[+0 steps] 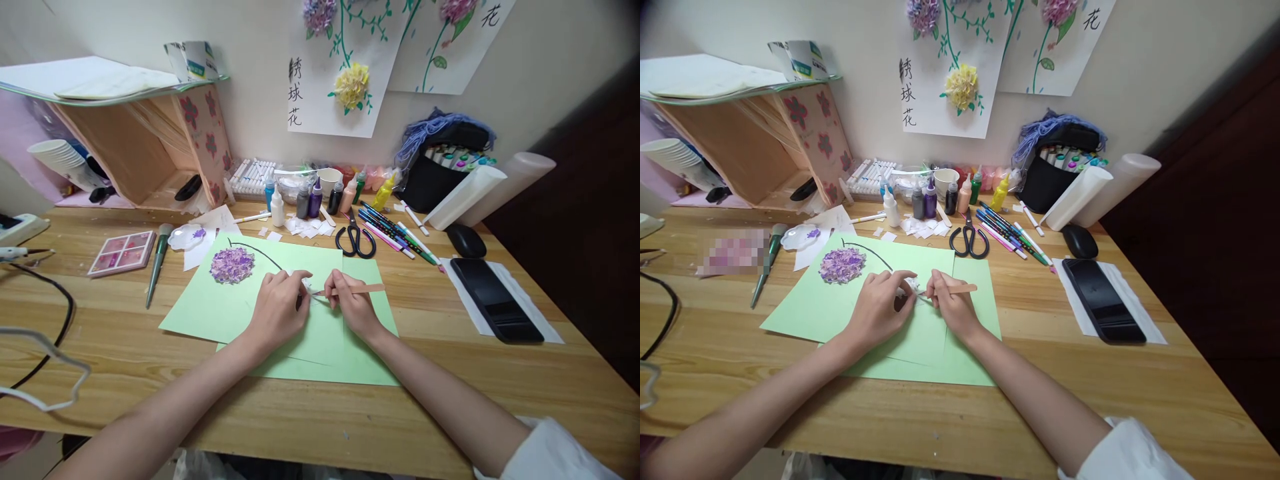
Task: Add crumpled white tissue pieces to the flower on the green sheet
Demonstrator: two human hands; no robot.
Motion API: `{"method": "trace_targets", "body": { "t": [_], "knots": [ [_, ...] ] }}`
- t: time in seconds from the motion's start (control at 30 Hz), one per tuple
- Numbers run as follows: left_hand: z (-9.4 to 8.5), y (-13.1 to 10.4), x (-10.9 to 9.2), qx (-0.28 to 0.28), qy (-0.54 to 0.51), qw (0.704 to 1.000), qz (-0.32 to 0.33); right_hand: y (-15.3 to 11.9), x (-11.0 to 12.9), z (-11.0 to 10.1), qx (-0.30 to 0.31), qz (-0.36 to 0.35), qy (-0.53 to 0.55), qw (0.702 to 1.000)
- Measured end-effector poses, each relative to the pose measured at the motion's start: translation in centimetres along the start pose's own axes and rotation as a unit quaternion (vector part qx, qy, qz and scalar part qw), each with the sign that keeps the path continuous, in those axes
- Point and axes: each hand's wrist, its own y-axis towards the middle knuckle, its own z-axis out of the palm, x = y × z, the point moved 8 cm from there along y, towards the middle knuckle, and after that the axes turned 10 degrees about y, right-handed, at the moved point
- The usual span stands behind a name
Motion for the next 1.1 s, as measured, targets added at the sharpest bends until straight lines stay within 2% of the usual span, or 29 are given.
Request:
{"method": "trace_targets", "body": {
  "t": [0.27,0.4,0.63,0.83,1.1],
  "knots": [
    [0.0,0.1,-0.4,-0.004,0.018,1.0,0.021,0.1,0.1,0.4,0.022,0.0,-0.035,0.999],
    [-0.6,-0.1,-0.3,-0.022,0.017,1.0,0.015,0.1,0.1,0.4,0.024,-0.001,-0.038,0.999],
    [-2.7,-0.4,2.3,-0.114,-0.007,0.991,-0.066,0.1,-0.1,0.5,0.029,0.008,-0.049,0.998],
    [-2.3,-0.6,3.7,-0.127,-0.038,0.986,-0.097,0.5,-0.2,0.8,0.034,0.012,-0.057,0.998],
    [-2.4,-0.9,4.0,-0.146,-0.066,0.981,-0.11,0.9,-0.2,1.0,0.009,0.015,-0.053,0.998]
  ]
}}
